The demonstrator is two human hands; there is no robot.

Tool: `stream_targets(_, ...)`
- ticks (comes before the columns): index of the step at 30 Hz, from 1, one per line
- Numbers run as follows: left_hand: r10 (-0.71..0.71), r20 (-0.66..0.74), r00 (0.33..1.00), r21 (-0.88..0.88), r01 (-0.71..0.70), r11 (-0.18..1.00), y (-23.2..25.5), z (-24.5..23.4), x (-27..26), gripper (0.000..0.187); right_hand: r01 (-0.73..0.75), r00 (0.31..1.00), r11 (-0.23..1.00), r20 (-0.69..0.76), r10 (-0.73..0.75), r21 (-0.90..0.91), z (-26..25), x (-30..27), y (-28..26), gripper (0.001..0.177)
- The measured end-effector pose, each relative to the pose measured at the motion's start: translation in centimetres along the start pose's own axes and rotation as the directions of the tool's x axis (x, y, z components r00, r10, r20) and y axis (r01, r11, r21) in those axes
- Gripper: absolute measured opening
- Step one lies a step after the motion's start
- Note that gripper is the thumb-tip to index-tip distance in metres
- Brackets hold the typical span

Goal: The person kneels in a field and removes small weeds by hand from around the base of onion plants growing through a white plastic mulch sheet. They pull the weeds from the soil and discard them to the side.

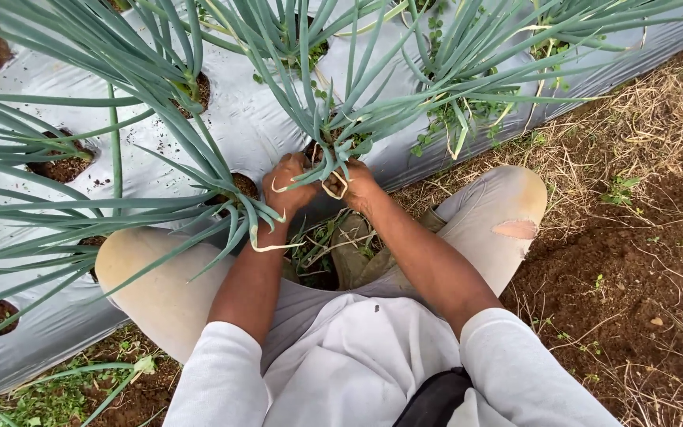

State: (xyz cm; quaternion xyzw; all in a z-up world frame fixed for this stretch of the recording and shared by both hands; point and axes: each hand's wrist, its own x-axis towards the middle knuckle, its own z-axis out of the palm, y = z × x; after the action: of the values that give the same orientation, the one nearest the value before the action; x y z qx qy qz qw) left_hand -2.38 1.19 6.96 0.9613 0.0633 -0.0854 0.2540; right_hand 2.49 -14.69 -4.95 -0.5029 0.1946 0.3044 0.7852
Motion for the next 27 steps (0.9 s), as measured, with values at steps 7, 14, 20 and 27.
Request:
stream_targets(7, -0.083, -0.108, 0.991, -0.197, 0.061, 0.978, 0.4, -0.1, 2.2, 0.045, -0.133, 0.973, 0.951, -0.144, 0.178, 0.279, 4.1, -2.9, -1.2, 0.019)
stream_targets(14, 0.196, -0.349, 0.917, 0.04, -0.194, 0.98, -0.6, 2.6, 4.7, 0.013, -0.022, 0.994, 1.0, -0.104, 0.022, 0.001, 1.5, -3.7, -1.5, 0.009)
stream_targets(20, 0.286, -0.347, 0.893, 0.112, -0.263, 0.958, -1.2, 2.6, 4.6, 0.014, -0.021, 0.994, 0.99, -0.102, 0.035, 0.138, 0.6, -3.5, -0.7, 0.02)
stream_targets(27, 0.096, -0.031, 0.995, 0.024, -0.095, 0.995, -2.8, 7.3, 3.2, 0.019, 0.0, 0.997, 0.996, -0.075, -0.007, -0.086, -1.2, -3.0, 1.5, 0.015)
